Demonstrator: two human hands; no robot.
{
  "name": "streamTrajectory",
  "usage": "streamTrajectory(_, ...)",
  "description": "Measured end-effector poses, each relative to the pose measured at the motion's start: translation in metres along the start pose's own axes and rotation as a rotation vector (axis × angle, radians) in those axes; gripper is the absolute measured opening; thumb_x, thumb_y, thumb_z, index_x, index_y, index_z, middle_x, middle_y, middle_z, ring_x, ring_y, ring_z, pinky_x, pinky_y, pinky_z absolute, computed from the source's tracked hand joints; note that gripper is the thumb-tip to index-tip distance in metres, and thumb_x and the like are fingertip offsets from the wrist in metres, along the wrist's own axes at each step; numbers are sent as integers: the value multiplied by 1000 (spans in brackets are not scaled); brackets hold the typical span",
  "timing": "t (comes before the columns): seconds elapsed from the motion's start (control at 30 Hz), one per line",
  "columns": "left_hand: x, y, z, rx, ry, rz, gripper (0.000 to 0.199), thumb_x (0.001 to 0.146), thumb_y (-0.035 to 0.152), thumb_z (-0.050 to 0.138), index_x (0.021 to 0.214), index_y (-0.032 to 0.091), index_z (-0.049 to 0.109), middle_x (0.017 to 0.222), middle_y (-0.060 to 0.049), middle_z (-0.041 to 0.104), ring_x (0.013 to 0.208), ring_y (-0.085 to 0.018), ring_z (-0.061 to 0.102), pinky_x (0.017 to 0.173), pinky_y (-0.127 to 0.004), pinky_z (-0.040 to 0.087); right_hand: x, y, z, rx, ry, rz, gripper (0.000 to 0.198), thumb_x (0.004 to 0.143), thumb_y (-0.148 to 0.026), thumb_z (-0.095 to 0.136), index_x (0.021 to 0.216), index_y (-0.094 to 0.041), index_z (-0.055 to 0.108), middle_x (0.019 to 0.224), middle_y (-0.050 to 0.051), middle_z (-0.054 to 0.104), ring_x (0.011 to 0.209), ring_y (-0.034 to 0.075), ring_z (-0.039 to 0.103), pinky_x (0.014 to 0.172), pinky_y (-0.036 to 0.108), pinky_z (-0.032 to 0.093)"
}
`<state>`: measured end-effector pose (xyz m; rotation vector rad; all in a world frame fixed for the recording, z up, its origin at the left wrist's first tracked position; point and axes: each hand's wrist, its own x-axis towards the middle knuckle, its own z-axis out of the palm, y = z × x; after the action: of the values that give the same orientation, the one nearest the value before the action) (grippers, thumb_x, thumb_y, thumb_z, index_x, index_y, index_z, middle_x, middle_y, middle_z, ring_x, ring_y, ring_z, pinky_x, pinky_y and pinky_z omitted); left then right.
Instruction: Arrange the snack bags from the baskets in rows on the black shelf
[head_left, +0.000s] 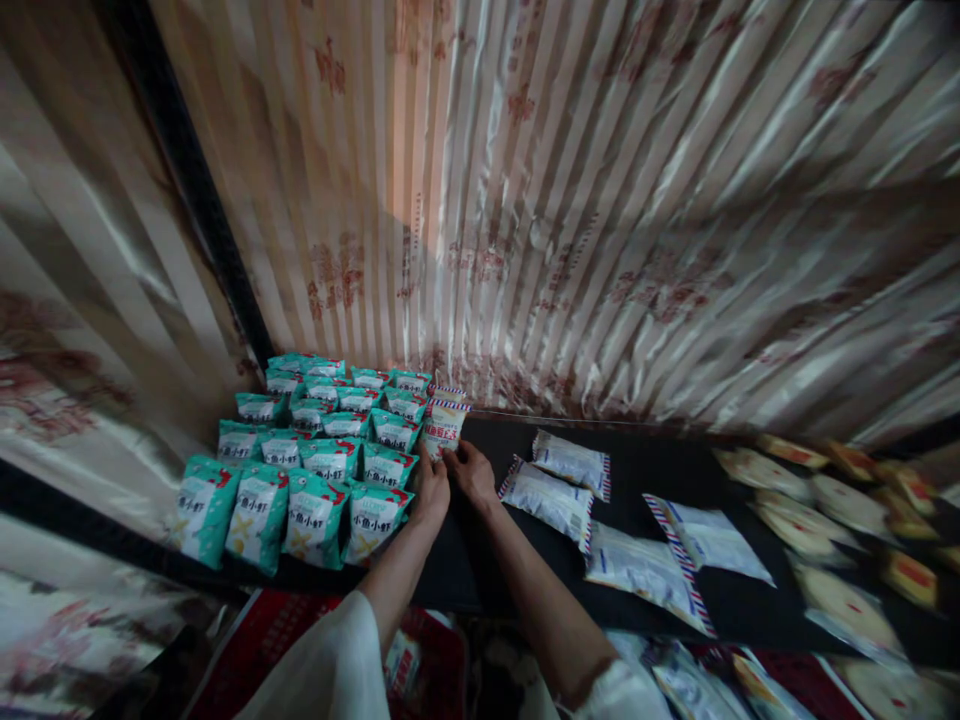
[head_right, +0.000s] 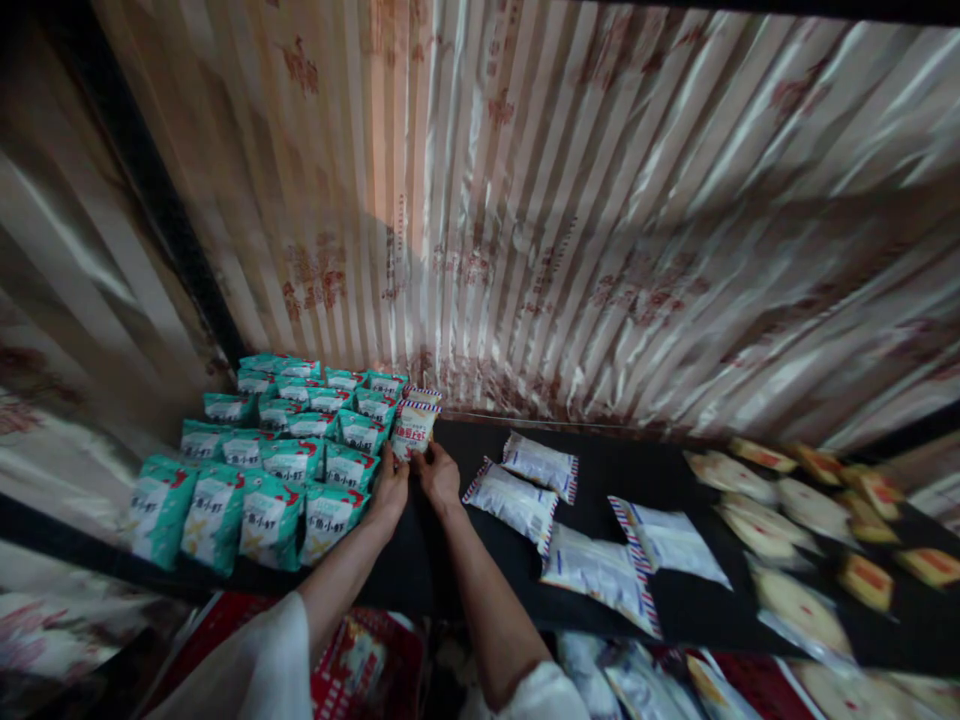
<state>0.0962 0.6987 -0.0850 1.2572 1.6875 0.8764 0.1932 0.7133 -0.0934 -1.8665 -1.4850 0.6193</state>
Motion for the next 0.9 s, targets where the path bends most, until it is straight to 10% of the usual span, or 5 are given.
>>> streamTrajectory(0.47,-28,-10,8,49,-13,151,54,84,18,36,135,1,36,150,-17,21,140,-20,16,115,-30,14,-9,8,2,224,114,-8,53,76,-43,54,120,-14,53,106,10,66,93,21,63,84,33,48)
streamTrajectory(0.9,-138,-60,-30,-109,25,347,39,84,16,33,114,14,57,123,-12,59,116,-18,52,104,-34,39,-126,-20,16,524,233,-79,37,80,-43,51,102,-15,60,103,10,65,94,20,60,87,36,47)
